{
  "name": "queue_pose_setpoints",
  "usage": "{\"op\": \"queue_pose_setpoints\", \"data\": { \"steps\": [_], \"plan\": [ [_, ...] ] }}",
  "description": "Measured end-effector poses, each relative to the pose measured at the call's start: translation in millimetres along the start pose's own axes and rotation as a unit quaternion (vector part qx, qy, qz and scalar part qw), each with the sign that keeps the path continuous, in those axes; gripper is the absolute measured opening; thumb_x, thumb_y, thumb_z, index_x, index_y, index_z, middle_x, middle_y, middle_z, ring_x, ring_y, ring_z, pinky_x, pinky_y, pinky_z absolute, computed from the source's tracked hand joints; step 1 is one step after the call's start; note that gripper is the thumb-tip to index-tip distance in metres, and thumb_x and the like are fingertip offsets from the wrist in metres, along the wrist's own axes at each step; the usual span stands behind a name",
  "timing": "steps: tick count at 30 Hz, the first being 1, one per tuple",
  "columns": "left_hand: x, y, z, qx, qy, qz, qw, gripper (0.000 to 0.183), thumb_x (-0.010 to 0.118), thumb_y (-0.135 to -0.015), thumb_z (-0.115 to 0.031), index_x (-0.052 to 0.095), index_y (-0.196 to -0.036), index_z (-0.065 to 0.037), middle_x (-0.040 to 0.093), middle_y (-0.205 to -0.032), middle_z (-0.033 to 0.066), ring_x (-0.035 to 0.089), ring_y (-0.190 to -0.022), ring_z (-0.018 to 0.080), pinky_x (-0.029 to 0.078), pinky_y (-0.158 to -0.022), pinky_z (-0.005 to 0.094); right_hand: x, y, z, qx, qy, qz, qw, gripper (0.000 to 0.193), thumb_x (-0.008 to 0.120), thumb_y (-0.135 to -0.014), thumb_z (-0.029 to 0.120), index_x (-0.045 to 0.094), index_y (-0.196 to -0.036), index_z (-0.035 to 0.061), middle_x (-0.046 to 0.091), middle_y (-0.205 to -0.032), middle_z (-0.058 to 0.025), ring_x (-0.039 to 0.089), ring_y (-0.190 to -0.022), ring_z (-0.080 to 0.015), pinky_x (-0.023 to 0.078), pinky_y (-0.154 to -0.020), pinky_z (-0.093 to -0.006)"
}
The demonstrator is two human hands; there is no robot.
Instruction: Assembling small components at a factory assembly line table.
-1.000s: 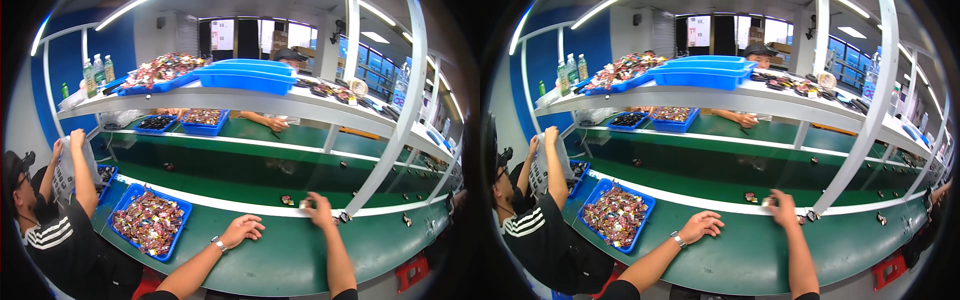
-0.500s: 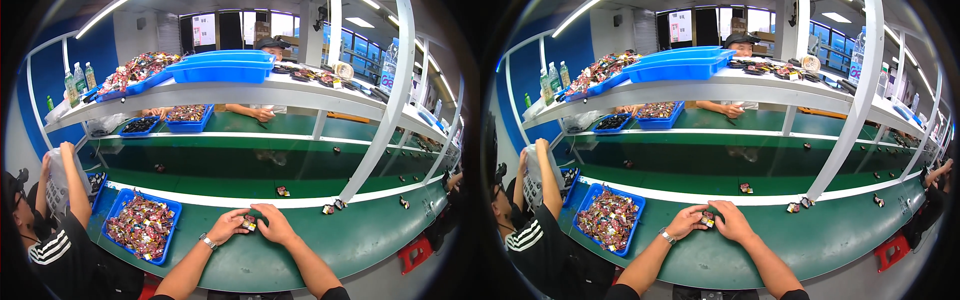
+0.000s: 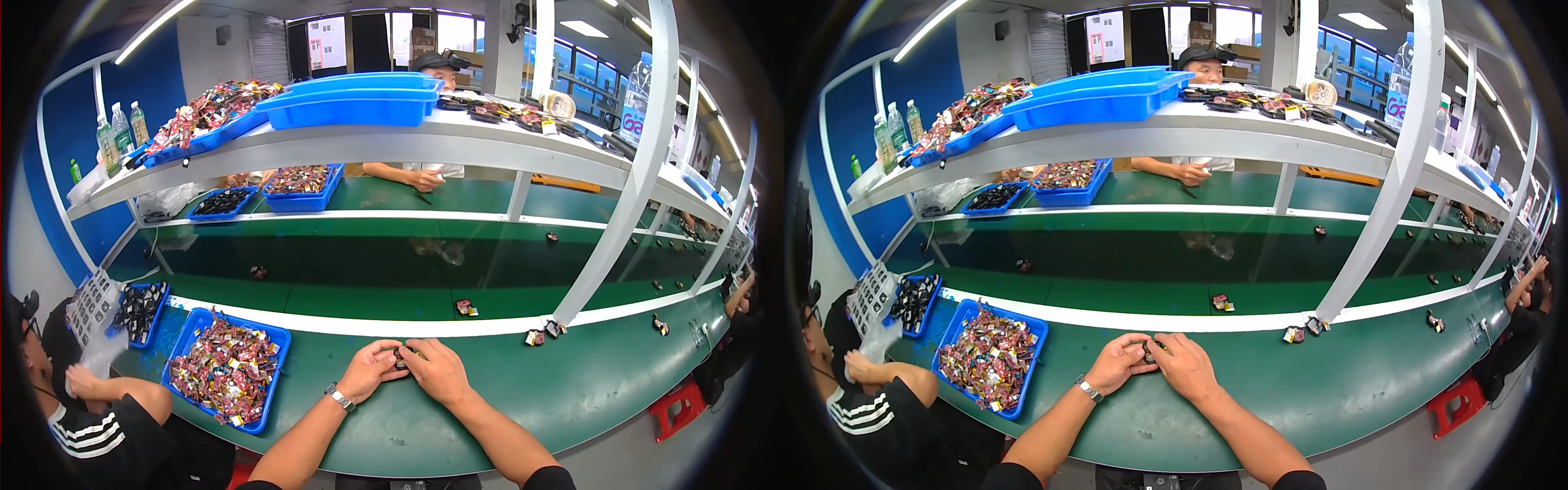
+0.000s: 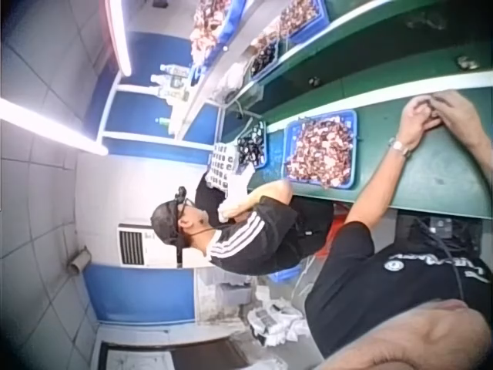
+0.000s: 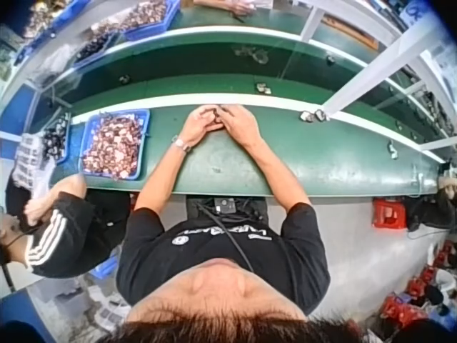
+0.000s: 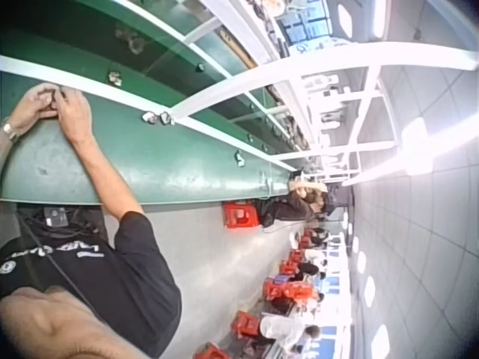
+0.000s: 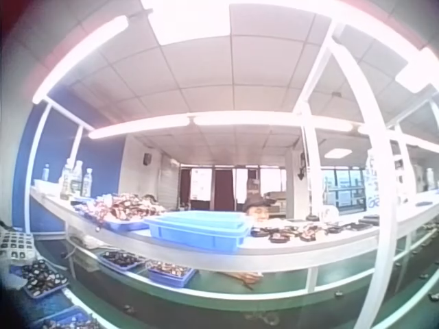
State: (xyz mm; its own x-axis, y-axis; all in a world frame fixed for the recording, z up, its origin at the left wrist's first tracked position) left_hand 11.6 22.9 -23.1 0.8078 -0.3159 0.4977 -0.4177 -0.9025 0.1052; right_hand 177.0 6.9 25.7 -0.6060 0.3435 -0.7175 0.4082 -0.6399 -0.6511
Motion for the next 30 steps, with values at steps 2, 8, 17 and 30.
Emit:
{"op": "queue_pose_setpoints", "data": {
  "steps": [2, 8, 17, 30],
  "plan": [
    [-1, 0, 0, 0.000, 0.001, -0.006, 1.000, 0.031, 0.056, -0.098, -0.009, 0.049, -0.128, -0.002, 0.060, -0.121, 0.0124, 0.062, -0.112, 0.0238, 0.053, -0.099, 0.0427, -2, -4, 0, -0.034, -0.029, -0.010, 0.999, 0.023, 0.070, -0.074, 0.008, 0.068, -0.097, 0.0076, 0.064, -0.106, -0.0044, 0.062, -0.099, -0.0230, 0.053, -0.081, -0.0366],
    [-2, 0, 1, 0.000, -0.013, -0.006, 1.000, 0.030, 0.055, -0.099, -0.006, 0.048, -0.128, -0.003, 0.061, -0.121, 0.0129, 0.063, -0.112, 0.0227, 0.054, -0.099, 0.0415, -1, -5, -7, -0.004, -0.117, 0.023, 0.993, 0.018, 0.072, -0.074, 0.005, 0.067, -0.091, 0.0069, 0.061, -0.113, -0.0068, 0.058, -0.110, -0.0278, 0.050, -0.091, -0.0388],
    [5, 2, -4, 0.001, -0.033, 0.047, 0.998, 0.035, 0.050, -0.097, 0.002, 0.045, -0.131, -0.001, 0.059, -0.125, 0.0133, 0.061, -0.114, 0.0198, 0.053, -0.100, 0.0373, 1, -2, -13, 0.065, -0.173, 0.033, 0.982, 0.011, 0.073, -0.079, 0.008, 0.069, -0.089, 0.0079, 0.062, -0.120, -0.0067, 0.056, -0.113, -0.0291, 0.050, -0.093, -0.0392],
    [2, 1, -1, -0.007, -0.038, 0.028, 0.999, 0.029, 0.054, -0.098, -0.005, 0.049, -0.127, -0.003, 0.061, -0.121, 0.0113, 0.061, -0.114, 0.0206, 0.053, -0.100, 0.0409, -1, 1, -13, 0.081, -0.219, 0.063, 0.970, 0.008, 0.069, -0.083, 0.012, 0.070, -0.089, 0.0072, 0.061, -0.125, -0.0065, 0.052, -0.121, -0.0286, 0.048, -0.097, -0.0383]
  ]
}}
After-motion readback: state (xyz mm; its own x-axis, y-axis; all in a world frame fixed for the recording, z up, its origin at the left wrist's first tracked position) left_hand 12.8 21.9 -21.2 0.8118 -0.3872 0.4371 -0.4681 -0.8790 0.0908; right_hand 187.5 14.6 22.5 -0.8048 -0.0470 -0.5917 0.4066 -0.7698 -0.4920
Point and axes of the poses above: each hand's wrist, its own y-axis away from the middle knuckle, its own x-axis out of the palm, z = x × y, the point moved 3 cm from there along -y, towards the middle knuckle
